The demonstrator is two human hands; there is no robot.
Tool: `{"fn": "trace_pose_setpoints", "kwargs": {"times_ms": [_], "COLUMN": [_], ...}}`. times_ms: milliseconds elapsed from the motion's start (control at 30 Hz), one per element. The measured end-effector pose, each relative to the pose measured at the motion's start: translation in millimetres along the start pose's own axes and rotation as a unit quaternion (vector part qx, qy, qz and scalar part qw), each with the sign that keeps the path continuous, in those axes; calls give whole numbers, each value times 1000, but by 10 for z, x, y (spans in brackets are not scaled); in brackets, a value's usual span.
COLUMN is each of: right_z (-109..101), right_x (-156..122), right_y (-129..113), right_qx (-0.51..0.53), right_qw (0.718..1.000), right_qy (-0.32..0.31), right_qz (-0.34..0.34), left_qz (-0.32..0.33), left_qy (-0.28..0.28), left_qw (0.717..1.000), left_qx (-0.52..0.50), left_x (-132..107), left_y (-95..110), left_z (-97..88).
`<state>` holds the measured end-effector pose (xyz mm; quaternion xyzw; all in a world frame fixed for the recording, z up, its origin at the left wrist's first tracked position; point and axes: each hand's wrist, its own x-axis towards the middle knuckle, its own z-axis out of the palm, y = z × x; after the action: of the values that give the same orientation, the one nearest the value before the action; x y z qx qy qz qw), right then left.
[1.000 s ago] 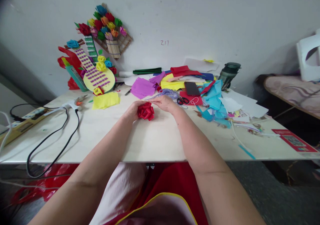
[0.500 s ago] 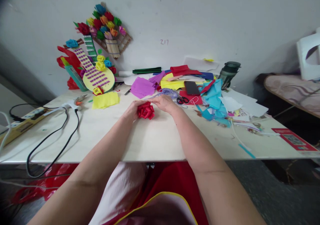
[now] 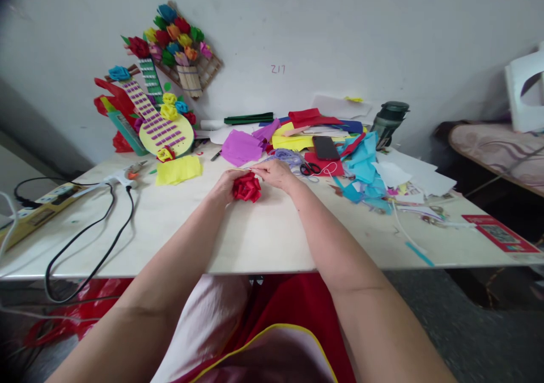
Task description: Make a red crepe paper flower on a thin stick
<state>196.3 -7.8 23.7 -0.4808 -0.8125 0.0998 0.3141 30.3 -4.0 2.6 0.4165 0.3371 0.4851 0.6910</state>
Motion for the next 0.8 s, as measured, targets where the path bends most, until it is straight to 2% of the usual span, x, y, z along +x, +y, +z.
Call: {"fn": "trace_pose_setpoints", "kwargs": {"times_ms": [367,633,800], "right_z": [27,93,101], "right_x": [44,87,98], "right_y": [3,70,46], "right_qx": [-73,48,104], "right_qw": [997,998,993], "right_qy": [19,39,61], "right_qz": [-2,21,-7], "left_qz": [8,17,5], "left_qy": [-10,-24,-11], "left_qw": [1000,999,1000], "left_qx": [19,18,14], "left_x": [-13,52,45], "left_y": [-18,-64,-51], "left_z": [4,-34,-13]}}
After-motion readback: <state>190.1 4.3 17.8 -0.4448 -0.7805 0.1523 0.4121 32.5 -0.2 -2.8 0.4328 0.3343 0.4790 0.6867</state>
